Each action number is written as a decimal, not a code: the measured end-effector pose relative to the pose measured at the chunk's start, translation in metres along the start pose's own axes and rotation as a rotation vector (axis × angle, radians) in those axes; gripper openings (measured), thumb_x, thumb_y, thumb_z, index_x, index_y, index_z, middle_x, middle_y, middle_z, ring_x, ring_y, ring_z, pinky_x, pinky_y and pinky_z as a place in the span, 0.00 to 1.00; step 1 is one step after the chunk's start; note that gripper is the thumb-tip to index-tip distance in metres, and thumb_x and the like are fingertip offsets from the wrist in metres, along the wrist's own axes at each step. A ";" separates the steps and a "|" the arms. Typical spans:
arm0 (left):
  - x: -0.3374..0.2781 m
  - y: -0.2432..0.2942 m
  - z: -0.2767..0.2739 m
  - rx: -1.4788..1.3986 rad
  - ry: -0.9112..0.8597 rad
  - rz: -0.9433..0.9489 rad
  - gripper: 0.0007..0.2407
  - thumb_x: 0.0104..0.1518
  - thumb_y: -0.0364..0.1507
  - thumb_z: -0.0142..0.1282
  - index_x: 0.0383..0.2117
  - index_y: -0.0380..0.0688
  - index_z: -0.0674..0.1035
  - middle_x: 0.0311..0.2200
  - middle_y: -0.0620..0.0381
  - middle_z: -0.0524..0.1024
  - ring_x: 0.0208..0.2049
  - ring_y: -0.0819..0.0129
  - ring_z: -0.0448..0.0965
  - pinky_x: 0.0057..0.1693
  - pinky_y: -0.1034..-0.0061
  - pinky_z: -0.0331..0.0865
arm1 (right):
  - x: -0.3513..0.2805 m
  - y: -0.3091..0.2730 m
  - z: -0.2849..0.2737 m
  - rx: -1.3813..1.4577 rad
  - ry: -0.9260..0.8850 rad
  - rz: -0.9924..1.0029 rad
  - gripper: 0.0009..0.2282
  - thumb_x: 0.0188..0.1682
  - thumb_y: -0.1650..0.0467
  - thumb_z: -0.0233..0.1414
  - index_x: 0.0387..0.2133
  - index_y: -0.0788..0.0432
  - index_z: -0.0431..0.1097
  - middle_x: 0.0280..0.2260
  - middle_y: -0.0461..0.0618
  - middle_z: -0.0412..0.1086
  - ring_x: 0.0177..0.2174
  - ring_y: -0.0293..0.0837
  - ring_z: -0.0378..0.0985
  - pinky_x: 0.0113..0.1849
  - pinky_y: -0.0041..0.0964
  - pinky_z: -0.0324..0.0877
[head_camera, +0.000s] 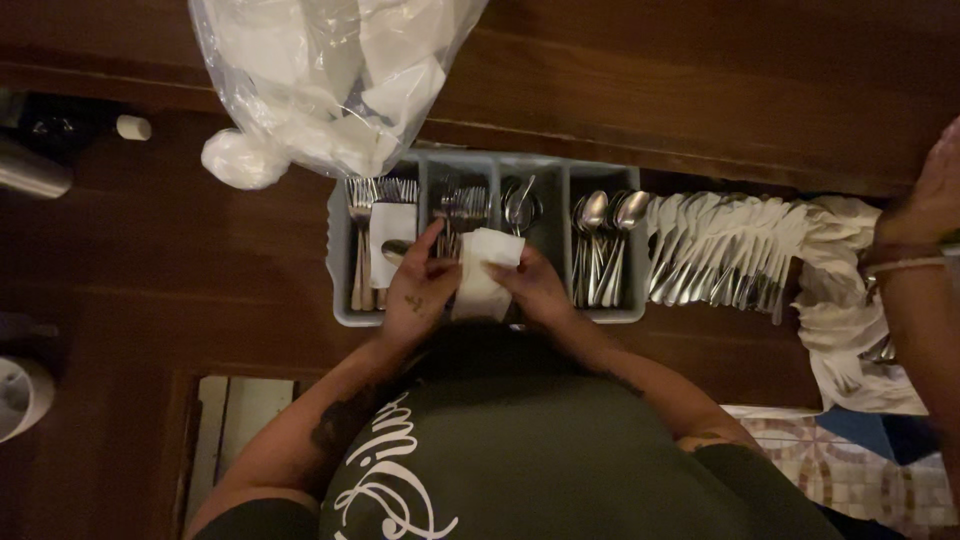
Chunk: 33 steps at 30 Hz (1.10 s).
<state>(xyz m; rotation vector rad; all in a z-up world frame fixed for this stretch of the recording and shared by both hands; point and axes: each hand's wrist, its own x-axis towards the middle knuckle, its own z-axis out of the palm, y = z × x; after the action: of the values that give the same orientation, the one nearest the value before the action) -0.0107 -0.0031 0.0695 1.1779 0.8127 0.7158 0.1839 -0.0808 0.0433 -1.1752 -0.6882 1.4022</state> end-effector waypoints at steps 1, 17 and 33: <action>0.001 -0.002 0.001 0.016 0.029 0.001 0.30 0.57 0.22 0.58 0.69 0.43 0.61 0.35 0.56 0.79 0.34 0.77 0.75 0.42 0.81 0.71 | 0.001 0.000 0.000 -0.008 -0.002 -0.013 0.16 0.49 0.72 0.60 0.49 0.65 0.71 0.40 0.52 0.77 0.37 0.42 0.81 0.41 0.38 0.77; -0.006 -0.002 0.002 -0.100 0.019 -0.019 0.29 0.60 0.21 0.57 0.70 0.41 0.62 0.32 0.59 0.80 0.29 0.80 0.73 0.36 0.84 0.67 | -0.011 -0.002 -0.001 0.070 -0.014 0.040 0.13 0.51 0.72 0.58 0.47 0.64 0.71 0.38 0.52 0.77 0.35 0.43 0.81 0.37 0.40 0.77; -0.013 0.013 -0.001 0.137 -0.149 -0.074 0.25 0.58 0.24 0.56 0.65 0.44 0.67 0.35 0.56 0.77 0.34 0.72 0.76 0.41 0.77 0.72 | -0.018 -0.010 0.007 0.114 -0.075 0.030 0.15 0.50 0.72 0.58 0.49 0.64 0.71 0.41 0.51 0.77 0.39 0.43 0.80 0.42 0.41 0.77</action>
<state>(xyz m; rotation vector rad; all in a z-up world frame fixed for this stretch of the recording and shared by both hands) -0.0185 -0.0102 0.0843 1.3006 0.7852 0.5114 0.1787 -0.0945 0.0596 -1.0523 -0.6367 1.4973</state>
